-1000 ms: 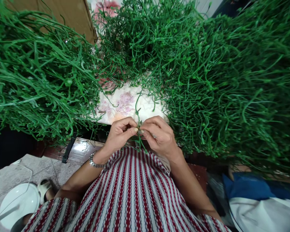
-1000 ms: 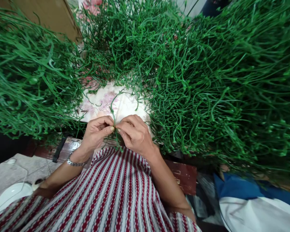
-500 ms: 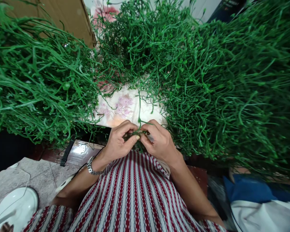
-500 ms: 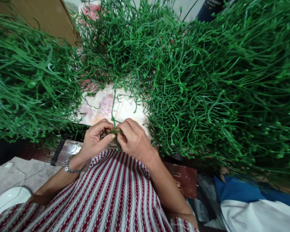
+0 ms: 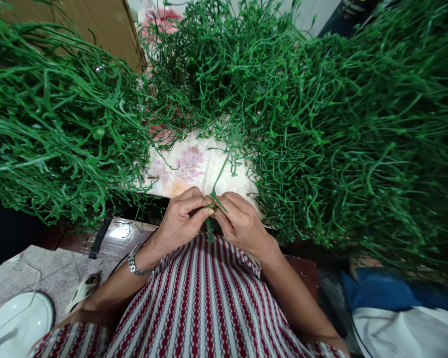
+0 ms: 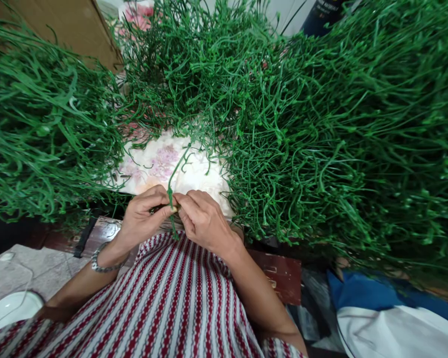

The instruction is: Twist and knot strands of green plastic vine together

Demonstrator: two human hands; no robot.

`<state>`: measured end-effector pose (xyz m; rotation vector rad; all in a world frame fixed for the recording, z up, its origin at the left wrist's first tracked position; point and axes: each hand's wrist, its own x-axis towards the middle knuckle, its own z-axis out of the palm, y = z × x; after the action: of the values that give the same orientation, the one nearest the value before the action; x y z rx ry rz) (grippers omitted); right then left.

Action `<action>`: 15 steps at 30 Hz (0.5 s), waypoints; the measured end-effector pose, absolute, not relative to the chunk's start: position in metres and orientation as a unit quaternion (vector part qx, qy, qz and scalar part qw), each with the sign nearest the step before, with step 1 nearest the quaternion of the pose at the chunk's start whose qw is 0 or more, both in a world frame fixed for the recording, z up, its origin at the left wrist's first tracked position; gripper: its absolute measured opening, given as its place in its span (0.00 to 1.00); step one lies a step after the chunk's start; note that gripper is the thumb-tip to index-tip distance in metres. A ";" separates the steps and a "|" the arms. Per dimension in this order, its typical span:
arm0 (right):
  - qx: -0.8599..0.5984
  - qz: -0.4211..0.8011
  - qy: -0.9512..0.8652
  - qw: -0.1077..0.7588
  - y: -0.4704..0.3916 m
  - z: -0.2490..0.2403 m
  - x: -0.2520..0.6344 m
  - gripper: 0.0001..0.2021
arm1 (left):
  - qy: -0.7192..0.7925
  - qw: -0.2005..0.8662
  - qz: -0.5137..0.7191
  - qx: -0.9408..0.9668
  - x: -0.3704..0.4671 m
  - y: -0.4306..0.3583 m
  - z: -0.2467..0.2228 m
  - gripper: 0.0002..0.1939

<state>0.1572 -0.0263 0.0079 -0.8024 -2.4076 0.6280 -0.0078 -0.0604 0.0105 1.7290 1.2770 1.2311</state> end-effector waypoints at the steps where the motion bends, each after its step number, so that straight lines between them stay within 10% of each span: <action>1: -0.306 0.216 -0.893 0.249 -0.027 0.008 0.157 0.10 | 0.495 0.318 0.443 0.676 -0.008 -0.061 0.012 0.04; 8: -0.321 0.145 -0.927 0.130 -0.030 0.023 0.158 0.08 | 0.533 0.272 0.247 0.762 -0.014 -0.063 0.022 0.11; 15: -0.180 0.233 -0.953 0.068 -0.024 0.037 0.167 0.08 | 0.362 0.452 0.256 0.774 -0.030 -0.059 0.015 0.19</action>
<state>0.1671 -0.0238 0.0371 -0.5428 -2.8708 0.7027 -0.0296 -0.0594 0.0148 1.9119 0.8930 0.6334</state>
